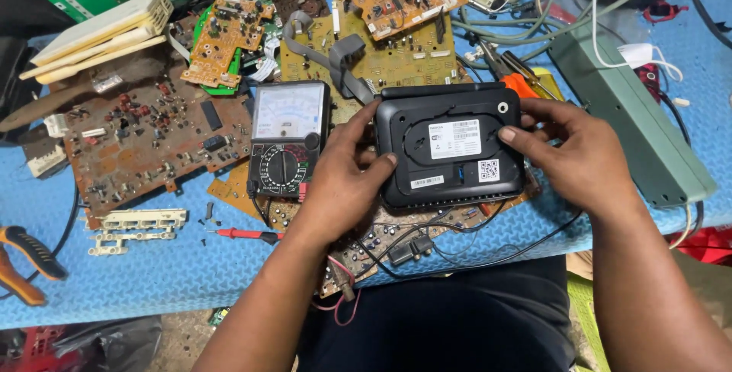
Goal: A person disassembles an electronic device, prying open the casing to inspect the internal circuit board and wiring on a cluttered workbench.
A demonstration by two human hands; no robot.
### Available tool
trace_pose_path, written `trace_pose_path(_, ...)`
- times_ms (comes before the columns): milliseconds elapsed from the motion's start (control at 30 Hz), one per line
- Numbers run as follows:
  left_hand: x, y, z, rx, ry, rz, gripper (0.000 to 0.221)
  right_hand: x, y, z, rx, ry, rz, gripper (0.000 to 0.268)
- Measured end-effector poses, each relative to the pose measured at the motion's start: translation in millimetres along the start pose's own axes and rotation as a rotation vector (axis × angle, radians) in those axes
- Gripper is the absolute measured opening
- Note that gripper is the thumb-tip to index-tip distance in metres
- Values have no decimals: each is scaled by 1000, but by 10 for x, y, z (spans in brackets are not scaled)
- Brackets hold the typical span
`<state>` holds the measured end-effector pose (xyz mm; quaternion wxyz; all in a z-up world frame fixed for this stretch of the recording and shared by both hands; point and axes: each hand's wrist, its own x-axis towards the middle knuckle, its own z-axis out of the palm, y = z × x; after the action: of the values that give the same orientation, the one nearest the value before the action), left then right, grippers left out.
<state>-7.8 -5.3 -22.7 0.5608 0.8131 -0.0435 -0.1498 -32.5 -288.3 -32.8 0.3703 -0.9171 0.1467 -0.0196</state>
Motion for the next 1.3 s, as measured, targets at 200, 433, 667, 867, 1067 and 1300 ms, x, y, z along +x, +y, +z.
trace_pose_path(200, 83, -167, 33, 55, 23, 86, 74, -23, -7, 81, 56, 69, -26, 51)
trace_pose_path(433, 86, -108, 31, 36, -17, 59, 76, -26, 35, 119, 155, 76, -7, 47)
trace_pose_path(667, 92, -192, 54, 14, -5, 85, 77, -44, 94, 137, 225, 85, -32, 46)
trace_pose_path(867, 19, -193, 47, -106, -79, 157, 82, -36, 146, 119, 269, 98, -16, 41)
trace_pose_path(1067, -111, -37, -65, 224, -215, 304, 116, -24, 197, 116, 321, 74, -6, 40)
trace_pose_path(1300, -80, -57, -58, 296, -234, 329, 124, -52, 242, 123, 345, 74, -27, 42)
